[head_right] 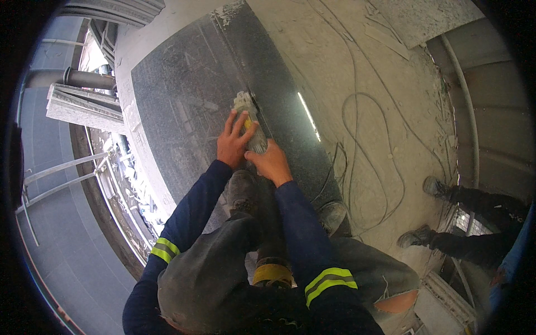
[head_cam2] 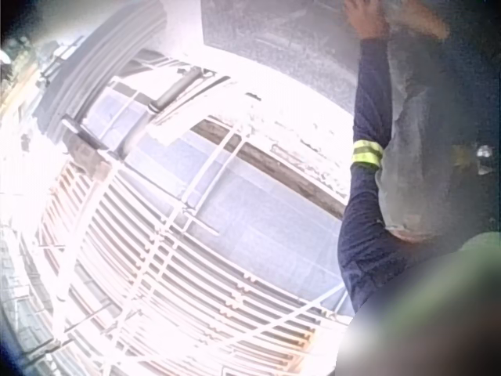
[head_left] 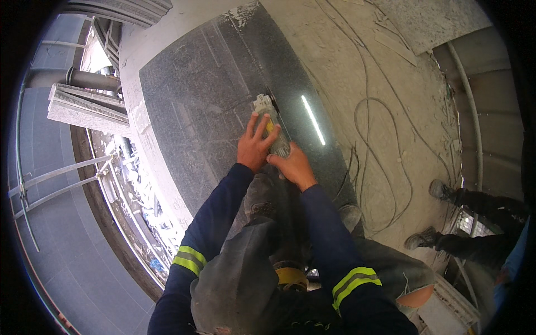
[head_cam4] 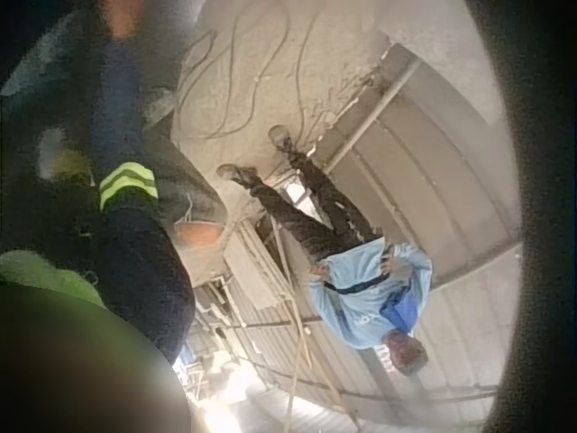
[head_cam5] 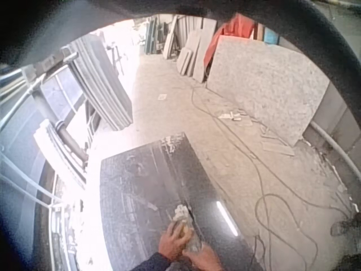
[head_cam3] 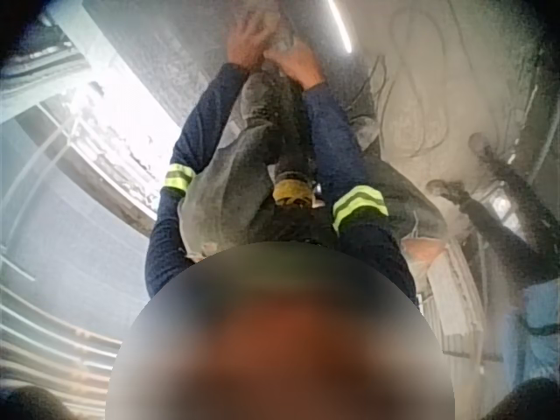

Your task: The person kneels on the floor and uses an angle grinder to grind the surface of a large dark tile. The person holds the tool with both hands and moves it back and forth across the tile surface, generating dust.

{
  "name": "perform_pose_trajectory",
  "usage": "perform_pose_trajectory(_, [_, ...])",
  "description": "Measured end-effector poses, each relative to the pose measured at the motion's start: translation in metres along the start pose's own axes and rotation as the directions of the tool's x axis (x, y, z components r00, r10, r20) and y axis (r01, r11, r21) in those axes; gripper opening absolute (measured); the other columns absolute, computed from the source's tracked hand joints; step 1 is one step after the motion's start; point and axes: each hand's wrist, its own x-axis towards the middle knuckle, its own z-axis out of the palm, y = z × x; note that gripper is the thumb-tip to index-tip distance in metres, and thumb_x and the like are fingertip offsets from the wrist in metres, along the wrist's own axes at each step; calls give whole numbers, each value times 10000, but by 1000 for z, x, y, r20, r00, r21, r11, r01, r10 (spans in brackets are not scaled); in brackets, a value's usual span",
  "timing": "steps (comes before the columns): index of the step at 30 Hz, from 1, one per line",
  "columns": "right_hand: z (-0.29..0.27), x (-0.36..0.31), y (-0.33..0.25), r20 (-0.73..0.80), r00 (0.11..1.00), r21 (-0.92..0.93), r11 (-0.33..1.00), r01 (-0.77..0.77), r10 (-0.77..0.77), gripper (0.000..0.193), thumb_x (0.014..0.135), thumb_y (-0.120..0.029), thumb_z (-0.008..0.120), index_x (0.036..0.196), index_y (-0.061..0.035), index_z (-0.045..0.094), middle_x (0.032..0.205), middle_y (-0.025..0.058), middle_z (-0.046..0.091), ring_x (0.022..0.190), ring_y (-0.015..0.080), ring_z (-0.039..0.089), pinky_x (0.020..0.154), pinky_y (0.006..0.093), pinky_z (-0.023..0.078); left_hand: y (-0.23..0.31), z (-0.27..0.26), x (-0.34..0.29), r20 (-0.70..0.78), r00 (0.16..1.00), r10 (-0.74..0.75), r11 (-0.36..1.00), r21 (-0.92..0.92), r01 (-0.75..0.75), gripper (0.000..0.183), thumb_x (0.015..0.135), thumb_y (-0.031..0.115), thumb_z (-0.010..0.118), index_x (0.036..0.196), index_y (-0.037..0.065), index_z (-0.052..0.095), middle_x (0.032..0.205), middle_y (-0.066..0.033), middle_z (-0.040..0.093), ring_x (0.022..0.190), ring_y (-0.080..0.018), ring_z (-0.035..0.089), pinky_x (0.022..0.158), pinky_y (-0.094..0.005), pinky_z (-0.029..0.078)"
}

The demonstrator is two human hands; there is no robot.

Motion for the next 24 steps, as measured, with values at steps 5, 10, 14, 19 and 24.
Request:
perform_pose_trajectory(5, [-3, -7, 27, -35, 998, -54, 997, 47, -49, 644, 832, -324, 864, 1270, 78, 616, 987, 217, 744, 766, 279, 763, 670, 386, 606, 13, -2, -9, 5, 1000, 5, 1000, -21, -5, 668, 847, 150, 784, 1458, 356, 613, 1671, -92, 454, 1573, -431, 377, 968, -472, 640])
perform_pose_trajectory(10, [-3, -12, 23, -10, 1000, -45, 999, 1, -2, 655, 837, -363, 849, 1269, 72, 616, 985, 215, 752, 757, 297, 763, 708, 401, 601, 14, -5, -14, 0, 1000, -8, 997, -71, 8, 655, 855, 138, 779, 1451, 358, 618, 1683, -94, 444, 1588, -433, 358, 948, -469, 642])
perform_pose_trajectory(14, [0, 4, 21, 15, 1000, -57, 998, 20, -19, 661, 831, -386, 846, 1260, 65, 623, 976, 212, 753, 760, 299, 762, 722, 408, 600, 6, -4, -4, 9, 1000, -15, 997, -76, 15, 683, 840, 120, 790, 1459, 349, 616, 1673, -78, 454, 1581, -425, 368, 972, -465, 651])
perform_pose_trajectory(19, [3, 19, 21, -17, 1000, -49, 999, 17, -17, 636, 828, -371, 848, 1242, 65, 638, 983, 206, 755, 764, 302, 761, 720, 410, 598, -2, 3, 4, -5, 1000, 10, 1000, -22, -10, 668, 842, 143, 795, 1455, 343, 618, 1677, -107, 449, 1586, -428, 364, 918, -454, 656])
perform_pose_trajectory(24, [0, 5, 26, 16, 999, -12, 999, 37, -37, 653, 843, -368, 835, 1272, 82, 633, 1081, 240, 753, 913, 344, 773, 823, 431, 604, 6, 5, -7, 11, 1000, -16, 1000, 5, 16, 723, 828, 99, 791, 1477, 352, 598, 1649, -59, 480, 1571, -402, 386, 973, -463, 659])
